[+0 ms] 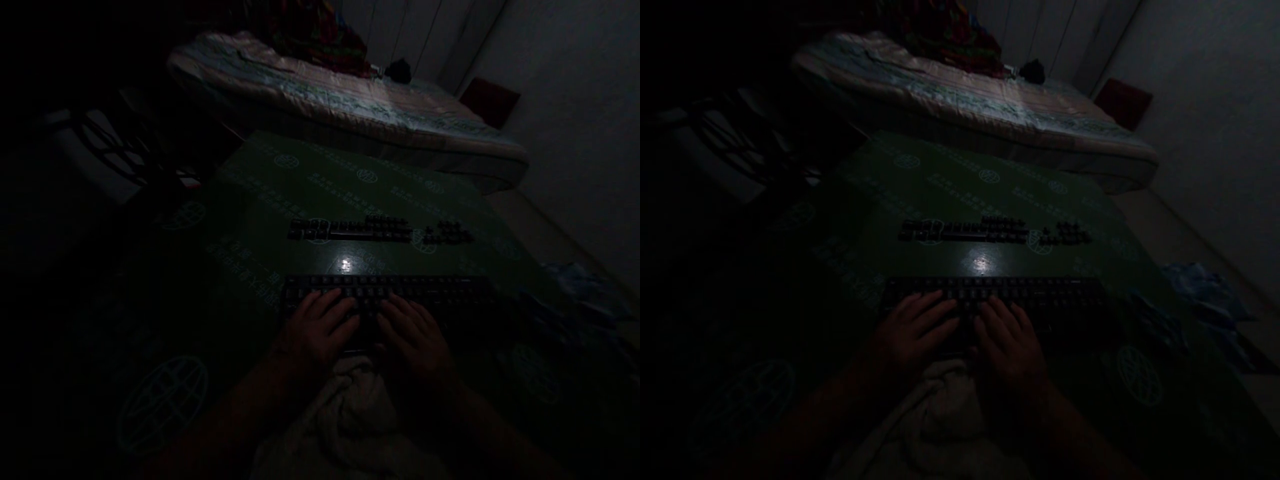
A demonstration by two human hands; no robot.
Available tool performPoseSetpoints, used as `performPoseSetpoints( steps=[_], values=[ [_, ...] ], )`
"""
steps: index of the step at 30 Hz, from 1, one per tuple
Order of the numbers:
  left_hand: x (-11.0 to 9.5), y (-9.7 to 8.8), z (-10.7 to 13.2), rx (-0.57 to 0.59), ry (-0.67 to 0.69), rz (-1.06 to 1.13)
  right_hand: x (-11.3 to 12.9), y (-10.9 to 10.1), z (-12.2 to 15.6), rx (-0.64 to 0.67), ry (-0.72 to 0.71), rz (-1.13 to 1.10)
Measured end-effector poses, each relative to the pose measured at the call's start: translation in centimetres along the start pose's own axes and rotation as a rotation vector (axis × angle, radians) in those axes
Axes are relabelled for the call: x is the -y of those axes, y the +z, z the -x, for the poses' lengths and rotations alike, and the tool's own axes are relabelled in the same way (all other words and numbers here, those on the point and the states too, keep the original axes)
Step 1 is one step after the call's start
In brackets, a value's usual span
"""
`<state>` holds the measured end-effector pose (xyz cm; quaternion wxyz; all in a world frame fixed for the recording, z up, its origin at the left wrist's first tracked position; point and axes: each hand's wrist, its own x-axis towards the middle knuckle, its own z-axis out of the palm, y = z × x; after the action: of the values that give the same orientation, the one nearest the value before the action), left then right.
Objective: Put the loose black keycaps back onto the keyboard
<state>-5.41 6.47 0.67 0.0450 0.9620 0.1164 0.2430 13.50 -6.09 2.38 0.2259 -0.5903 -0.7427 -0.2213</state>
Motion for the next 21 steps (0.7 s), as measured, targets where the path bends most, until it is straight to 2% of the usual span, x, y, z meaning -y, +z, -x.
performPoseSetpoints(
  steps=[8,13,18,21],
  values=[
    [1.0,0.4,-0.4,-0.036,0.068,-0.053,2.8,-1.4,4.3,-0.088,0.039,0.01],
    [1.3,0.4,-0.7,-0.07,0.079,-0.109,3.5,-1.0,5.1,-0.113,0.086,0.031],
    [1.3,-0.1,-0.8,-0.046,0.043,-0.156,3.8,-0.5,5.3,-0.175,0.11,0.052],
    [1.4,-0.4,-0.7,-0.044,0.04,-0.178,3.8,-0.3,5.4,-0.167,0.107,0.047]
  ],
)
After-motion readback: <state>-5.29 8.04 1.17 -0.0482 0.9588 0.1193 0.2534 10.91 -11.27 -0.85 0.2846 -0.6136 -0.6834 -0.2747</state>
